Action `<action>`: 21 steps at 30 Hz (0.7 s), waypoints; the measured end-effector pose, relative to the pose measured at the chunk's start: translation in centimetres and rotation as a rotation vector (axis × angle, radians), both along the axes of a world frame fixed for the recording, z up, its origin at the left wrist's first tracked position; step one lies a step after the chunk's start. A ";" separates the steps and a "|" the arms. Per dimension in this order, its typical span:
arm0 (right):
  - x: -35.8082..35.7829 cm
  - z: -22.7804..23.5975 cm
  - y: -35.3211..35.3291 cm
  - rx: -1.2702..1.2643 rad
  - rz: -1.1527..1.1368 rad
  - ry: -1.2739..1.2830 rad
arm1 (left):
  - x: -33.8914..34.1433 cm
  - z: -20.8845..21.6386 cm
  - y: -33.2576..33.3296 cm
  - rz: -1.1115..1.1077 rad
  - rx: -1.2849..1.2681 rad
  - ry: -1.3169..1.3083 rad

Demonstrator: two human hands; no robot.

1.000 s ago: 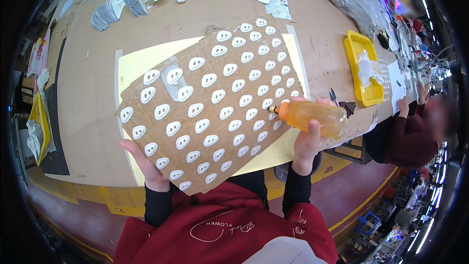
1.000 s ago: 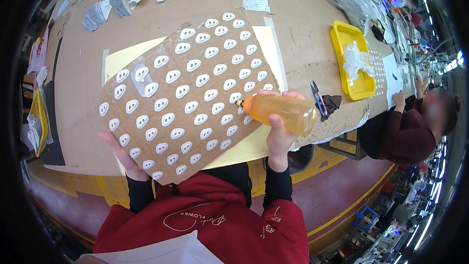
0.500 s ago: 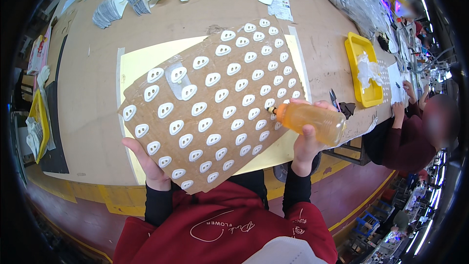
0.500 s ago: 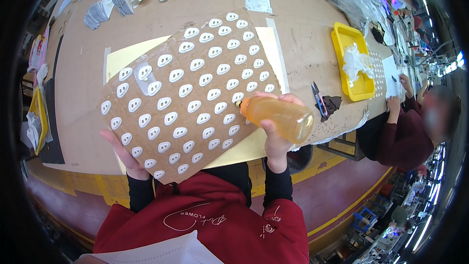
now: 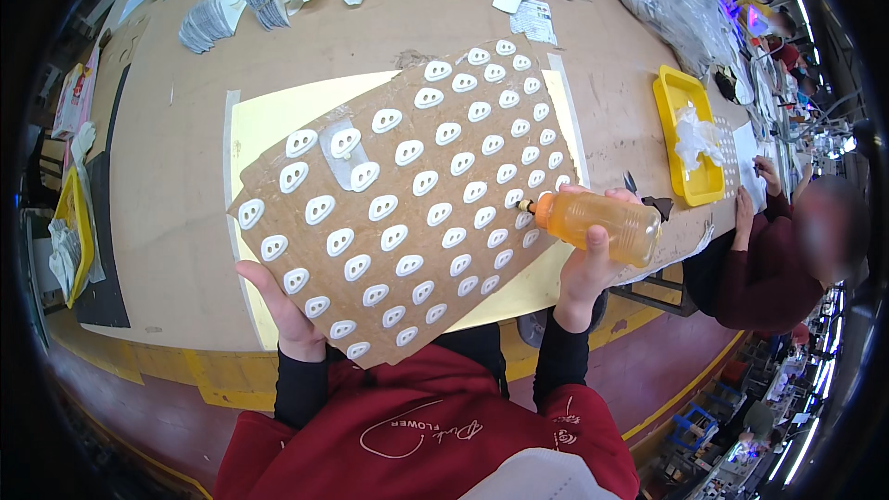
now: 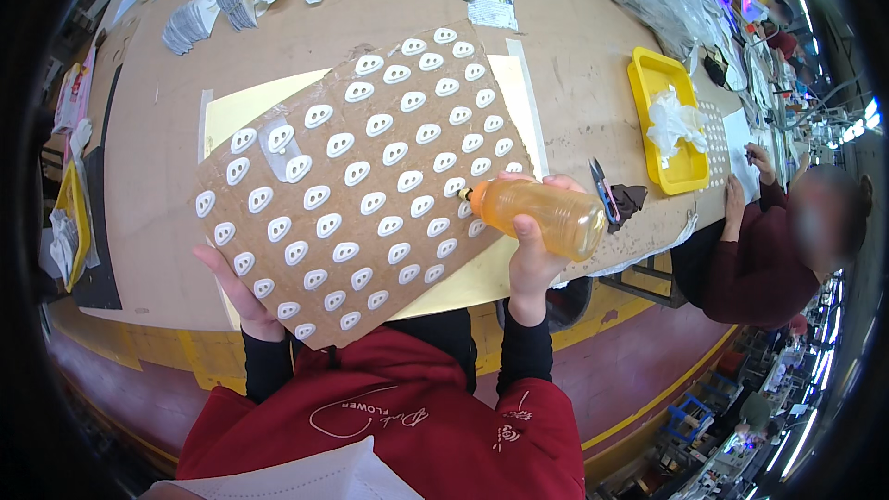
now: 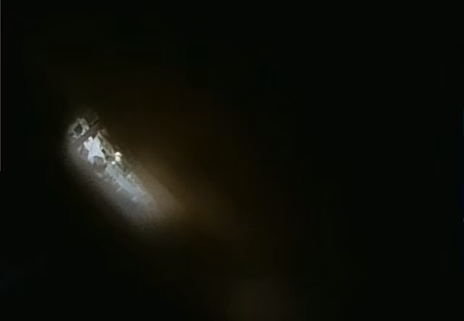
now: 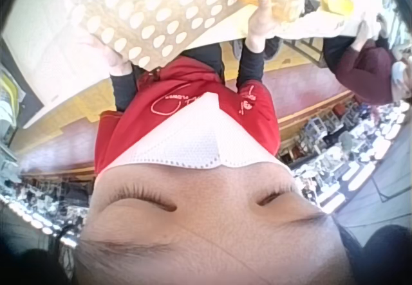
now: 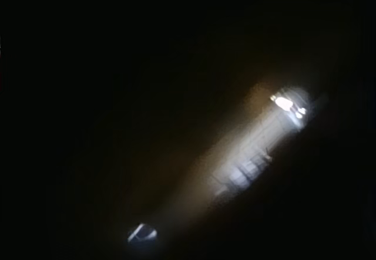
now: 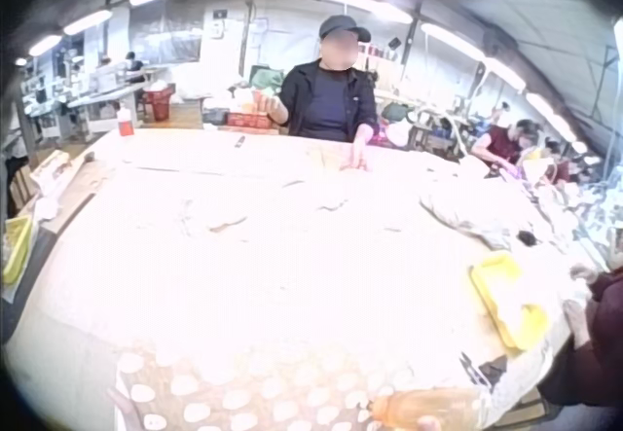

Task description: The person holds a cardboard sheet with many white circular stickers and uses a squeeze bottle to apply a yellowish liquid onto each sticker in sequence. The person works methodically across the sheet, moving the bottle from one sticker to the next while keeping the sheet steady with the other hand.

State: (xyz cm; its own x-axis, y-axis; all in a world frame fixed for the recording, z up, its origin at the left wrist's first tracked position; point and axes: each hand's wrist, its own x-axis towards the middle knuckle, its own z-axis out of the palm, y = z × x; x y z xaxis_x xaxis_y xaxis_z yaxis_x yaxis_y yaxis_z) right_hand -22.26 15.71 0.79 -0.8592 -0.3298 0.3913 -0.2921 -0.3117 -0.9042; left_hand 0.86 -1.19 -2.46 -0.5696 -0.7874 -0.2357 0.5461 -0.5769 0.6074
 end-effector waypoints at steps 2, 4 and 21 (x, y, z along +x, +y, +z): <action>0.0 0.0 0.0 0.009 -0.019 0.006 | -0.1 0.0 0.0 0.010 -0.006 -0.016; -0.1 0.0 0.1 0.029 -0.044 0.019 | -0.1 -0.1 -0.1 0.007 -0.011 -0.014; -0.4 -0.6 -0.1 0.064 -0.096 -0.046 | 0.0 0.1 0.0 0.003 -0.005 0.006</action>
